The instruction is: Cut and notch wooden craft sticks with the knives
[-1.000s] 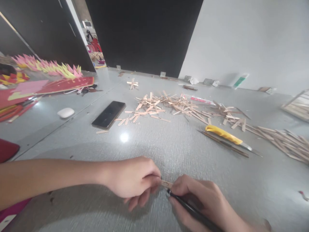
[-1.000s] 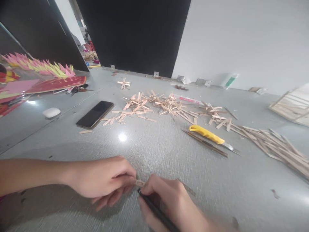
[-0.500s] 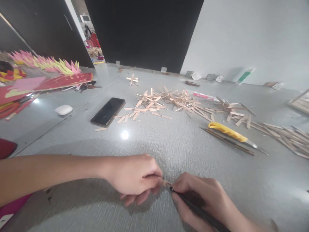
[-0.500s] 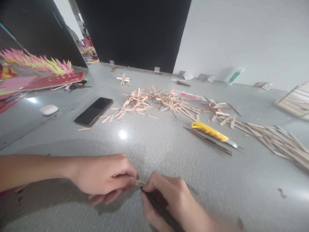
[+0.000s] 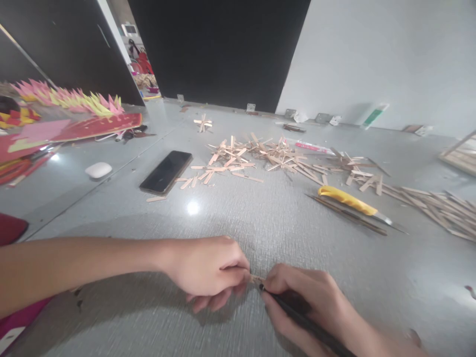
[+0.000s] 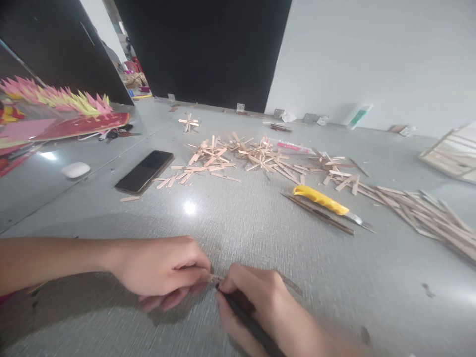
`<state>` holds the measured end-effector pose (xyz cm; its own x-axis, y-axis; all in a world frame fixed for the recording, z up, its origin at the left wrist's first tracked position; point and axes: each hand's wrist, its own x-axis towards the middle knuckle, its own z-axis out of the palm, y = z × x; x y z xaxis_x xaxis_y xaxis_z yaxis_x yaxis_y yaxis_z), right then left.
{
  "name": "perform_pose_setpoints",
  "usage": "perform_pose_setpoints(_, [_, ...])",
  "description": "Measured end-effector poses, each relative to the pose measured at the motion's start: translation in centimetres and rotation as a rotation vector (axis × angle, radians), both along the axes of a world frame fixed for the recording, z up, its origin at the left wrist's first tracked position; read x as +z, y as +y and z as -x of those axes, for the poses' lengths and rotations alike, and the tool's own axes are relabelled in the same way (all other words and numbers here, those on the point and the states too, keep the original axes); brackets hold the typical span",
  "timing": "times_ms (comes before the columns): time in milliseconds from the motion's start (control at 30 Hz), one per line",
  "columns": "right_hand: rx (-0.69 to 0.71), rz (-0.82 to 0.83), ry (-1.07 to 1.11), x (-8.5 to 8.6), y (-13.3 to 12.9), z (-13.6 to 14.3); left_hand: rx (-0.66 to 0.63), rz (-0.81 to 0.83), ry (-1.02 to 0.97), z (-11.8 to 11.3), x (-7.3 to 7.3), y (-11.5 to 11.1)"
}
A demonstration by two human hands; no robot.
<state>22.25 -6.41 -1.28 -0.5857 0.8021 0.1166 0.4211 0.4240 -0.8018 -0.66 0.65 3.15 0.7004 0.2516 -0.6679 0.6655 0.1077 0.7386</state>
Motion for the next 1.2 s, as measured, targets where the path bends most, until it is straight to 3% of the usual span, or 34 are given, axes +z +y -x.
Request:
perform_pose_setpoints(200, [0.019, -0.018, 0.028, -2.2, -0.5, -0.4, -0.005, -0.022, -0.007, 0.0, -0.1, -0.2])
perform_pose_setpoints(833, [-0.027, 0.058, -0.031, 0.8, 0.3, 0.8, 0.009, -0.082, -0.035, 0.0, -0.1, -0.9])
perform_pose_setpoints(1000, [0.003, 0.085, 0.038, 1.3, -0.1, 0.8, 0.010, -0.082, -0.023, 0.0, -0.1, -1.0])
perform_pose_setpoints(1100, [0.039, -0.030, -0.024, 2.3, 0.2, 0.2, 0.067, -0.034, -0.005, 0.0, -0.2, -0.9])
perform_pose_setpoints(1200, [0.052, -0.385, -0.360, 2.8, 0.7, -2.1, 0.259, -0.062, -0.046, 0.2, -0.3, -1.1])
